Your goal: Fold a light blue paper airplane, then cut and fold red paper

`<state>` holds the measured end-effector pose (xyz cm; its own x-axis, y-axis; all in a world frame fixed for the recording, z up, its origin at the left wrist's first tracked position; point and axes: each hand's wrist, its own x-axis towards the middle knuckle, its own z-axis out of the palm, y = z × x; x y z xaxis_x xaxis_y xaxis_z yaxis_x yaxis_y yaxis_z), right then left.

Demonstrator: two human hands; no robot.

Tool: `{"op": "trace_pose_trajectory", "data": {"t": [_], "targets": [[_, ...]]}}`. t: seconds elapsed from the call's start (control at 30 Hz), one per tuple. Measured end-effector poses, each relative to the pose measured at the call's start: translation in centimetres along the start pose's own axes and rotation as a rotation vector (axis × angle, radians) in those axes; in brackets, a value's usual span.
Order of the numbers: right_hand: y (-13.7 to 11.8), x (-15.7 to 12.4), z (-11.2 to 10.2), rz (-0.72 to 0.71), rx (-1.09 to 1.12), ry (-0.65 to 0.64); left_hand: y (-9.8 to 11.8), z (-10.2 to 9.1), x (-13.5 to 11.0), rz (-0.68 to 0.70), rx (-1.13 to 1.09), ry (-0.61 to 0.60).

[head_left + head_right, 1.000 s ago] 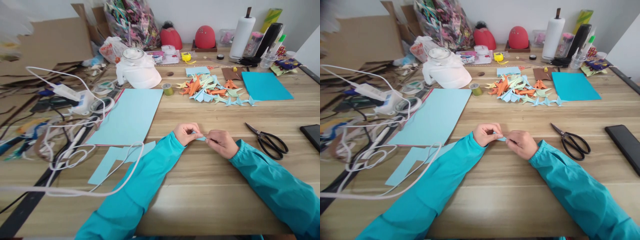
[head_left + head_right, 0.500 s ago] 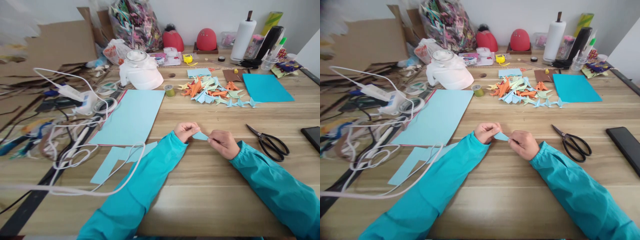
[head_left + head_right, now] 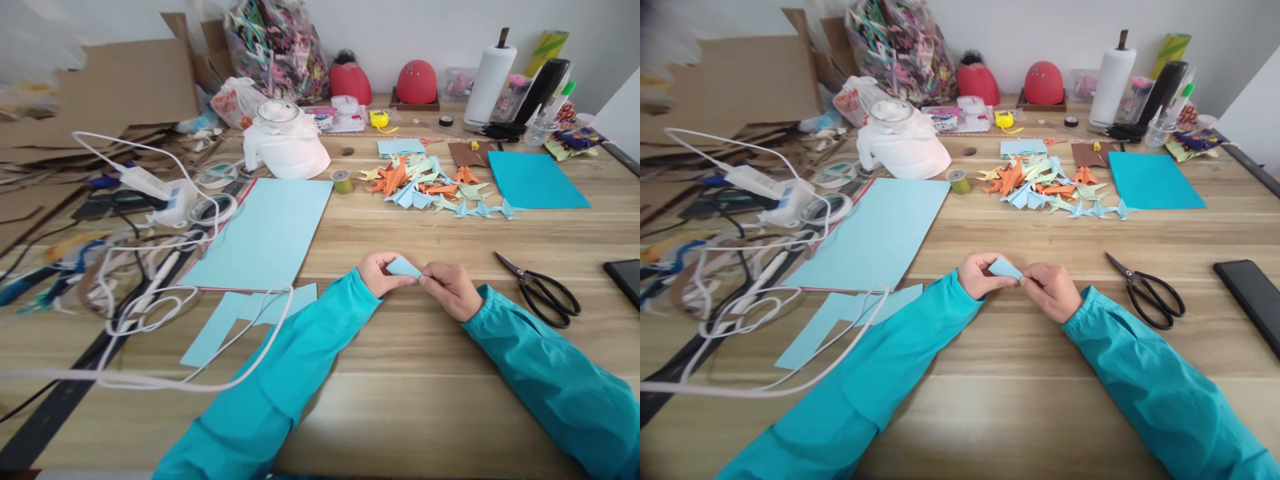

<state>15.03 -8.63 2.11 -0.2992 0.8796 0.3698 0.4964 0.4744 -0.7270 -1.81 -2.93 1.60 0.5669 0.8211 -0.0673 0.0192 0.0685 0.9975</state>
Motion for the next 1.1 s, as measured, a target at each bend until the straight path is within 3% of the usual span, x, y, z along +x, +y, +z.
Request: {"op": "trace_pose_trajectory", "data": {"t": [0.43,0.83,1.1], "targets": [[0.2,0.2,0.1,0.190,0.106,-0.083,0.1,0.5,0.2,-0.009,-0.128,0.049],[0.8,0.5,-0.1,0.413,0.433,0.002,-0.4,-0.4,1.1,-0.172,-0.430,-0.011],[0.6,0.7,-0.2,0.442,0.479,0.026,-1.0,0.0,1.1,-0.115,-0.376,0.035]]}}
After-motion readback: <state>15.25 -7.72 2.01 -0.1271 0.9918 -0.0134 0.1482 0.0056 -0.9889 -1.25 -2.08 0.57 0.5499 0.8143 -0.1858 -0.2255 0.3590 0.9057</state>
